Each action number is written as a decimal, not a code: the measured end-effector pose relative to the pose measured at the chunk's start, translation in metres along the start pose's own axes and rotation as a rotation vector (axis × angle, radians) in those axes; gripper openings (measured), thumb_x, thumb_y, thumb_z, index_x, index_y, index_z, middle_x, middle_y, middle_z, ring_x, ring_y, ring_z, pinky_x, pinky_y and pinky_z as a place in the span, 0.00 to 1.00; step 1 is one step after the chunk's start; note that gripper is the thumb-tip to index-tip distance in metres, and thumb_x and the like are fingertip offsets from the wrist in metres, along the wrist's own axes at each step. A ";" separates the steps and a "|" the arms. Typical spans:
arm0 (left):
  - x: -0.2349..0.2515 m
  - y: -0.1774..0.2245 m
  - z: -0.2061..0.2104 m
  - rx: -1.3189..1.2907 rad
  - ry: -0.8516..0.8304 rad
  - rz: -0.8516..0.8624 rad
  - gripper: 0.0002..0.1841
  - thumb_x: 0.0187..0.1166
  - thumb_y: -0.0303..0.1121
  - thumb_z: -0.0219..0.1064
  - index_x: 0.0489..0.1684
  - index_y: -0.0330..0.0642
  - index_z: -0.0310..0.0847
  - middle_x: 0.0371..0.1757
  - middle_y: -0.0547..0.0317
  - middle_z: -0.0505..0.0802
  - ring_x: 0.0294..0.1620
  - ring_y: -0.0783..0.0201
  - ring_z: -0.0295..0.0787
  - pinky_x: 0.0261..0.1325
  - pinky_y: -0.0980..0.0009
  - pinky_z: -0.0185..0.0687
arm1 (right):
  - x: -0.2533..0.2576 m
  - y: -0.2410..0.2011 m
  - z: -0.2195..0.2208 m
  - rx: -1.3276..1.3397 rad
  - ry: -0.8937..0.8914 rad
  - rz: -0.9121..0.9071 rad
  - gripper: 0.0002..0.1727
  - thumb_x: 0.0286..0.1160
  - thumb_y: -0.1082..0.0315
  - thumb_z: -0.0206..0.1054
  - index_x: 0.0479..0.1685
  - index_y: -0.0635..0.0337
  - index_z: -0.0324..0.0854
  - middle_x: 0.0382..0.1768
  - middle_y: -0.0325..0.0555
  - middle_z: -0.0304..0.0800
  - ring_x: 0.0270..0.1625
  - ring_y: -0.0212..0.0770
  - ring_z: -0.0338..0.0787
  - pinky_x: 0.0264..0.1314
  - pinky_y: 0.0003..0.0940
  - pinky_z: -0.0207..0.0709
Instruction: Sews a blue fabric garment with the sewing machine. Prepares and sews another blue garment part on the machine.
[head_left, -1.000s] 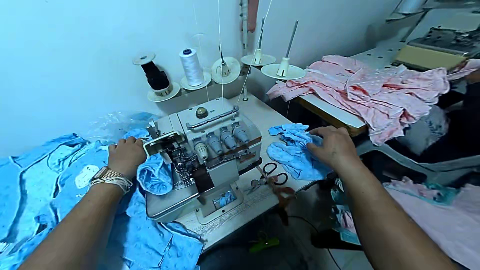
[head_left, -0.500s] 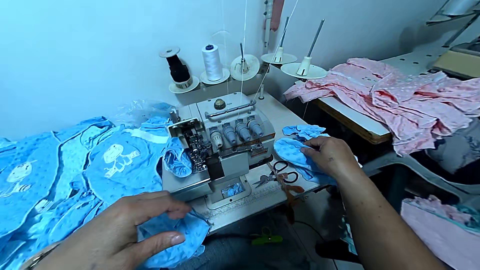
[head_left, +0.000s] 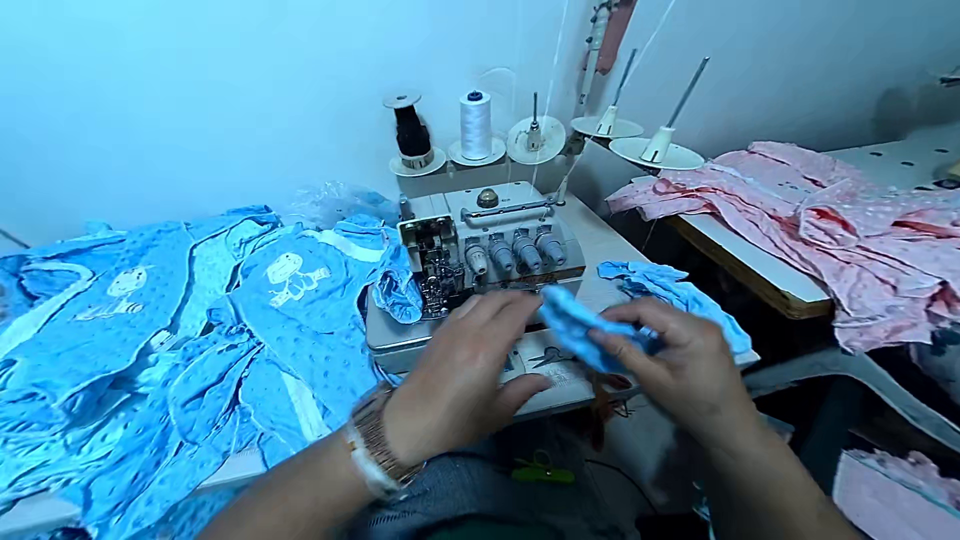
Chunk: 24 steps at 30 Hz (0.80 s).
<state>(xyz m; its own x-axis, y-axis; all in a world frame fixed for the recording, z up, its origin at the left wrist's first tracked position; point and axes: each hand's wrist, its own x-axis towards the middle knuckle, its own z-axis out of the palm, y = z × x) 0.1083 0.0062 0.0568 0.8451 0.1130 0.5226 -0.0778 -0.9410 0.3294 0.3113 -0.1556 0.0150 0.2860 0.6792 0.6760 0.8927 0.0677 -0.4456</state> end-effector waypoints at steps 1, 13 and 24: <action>0.005 0.002 0.005 0.014 -0.037 -0.012 0.37 0.70 0.45 0.79 0.77 0.33 0.75 0.70 0.45 0.87 0.70 0.50 0.85 0.71 0.48 0.81 | -0.002 -0.012 0.009 0.020 -0.051 -0.106 0.11 0.74 0.58 0.68 0.40 0.56 0.91 0.36 0.37 0.91 0.40 0.28 0.89 0.45 0.27 0.86; -0.047 -0.016 0.018 -0.343 -0.050 -0.308 0.08 0.83 0.30 0.67 0.40 0.35 0.89 0.29 0.56 0.92 0.30 0.68 0.88 0.36 0.69 0.84 | -0.040 -0.049 0.082 0.610 -0.128 0.366 0.16 0.70 0.52 0.74 0.48 0.52 0.87 0.39 0.32 0.90 0.40 0.25 0.88 0.39 0.19 0.83; -0.068 -0.018 0.010 -1.133 0.142 -0.523 0.25 0.88 0.56 0.48 0.59 0.47 0.83 0.50 0.66 0.90 0.47 0.76 0.84 0.48 0.75 0.79 | -0.017 -0.071 0.094 1.047 -0.291 0.138 0.06 0.71 0.63 0.78 0.42 0.50 0.93 0.40 0.34 0.95 0.41 0.26 0.93 0.48 0.21 0.88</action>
<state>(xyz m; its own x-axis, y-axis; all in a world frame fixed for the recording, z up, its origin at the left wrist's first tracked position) 0.0571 0.0121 0.0077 0.8530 0.4891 0.1822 -0.2206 0.0215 0.9751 0.2108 -0.1031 -0.0200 0.1447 0.8661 0.4784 0.0814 0.4714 -0.8781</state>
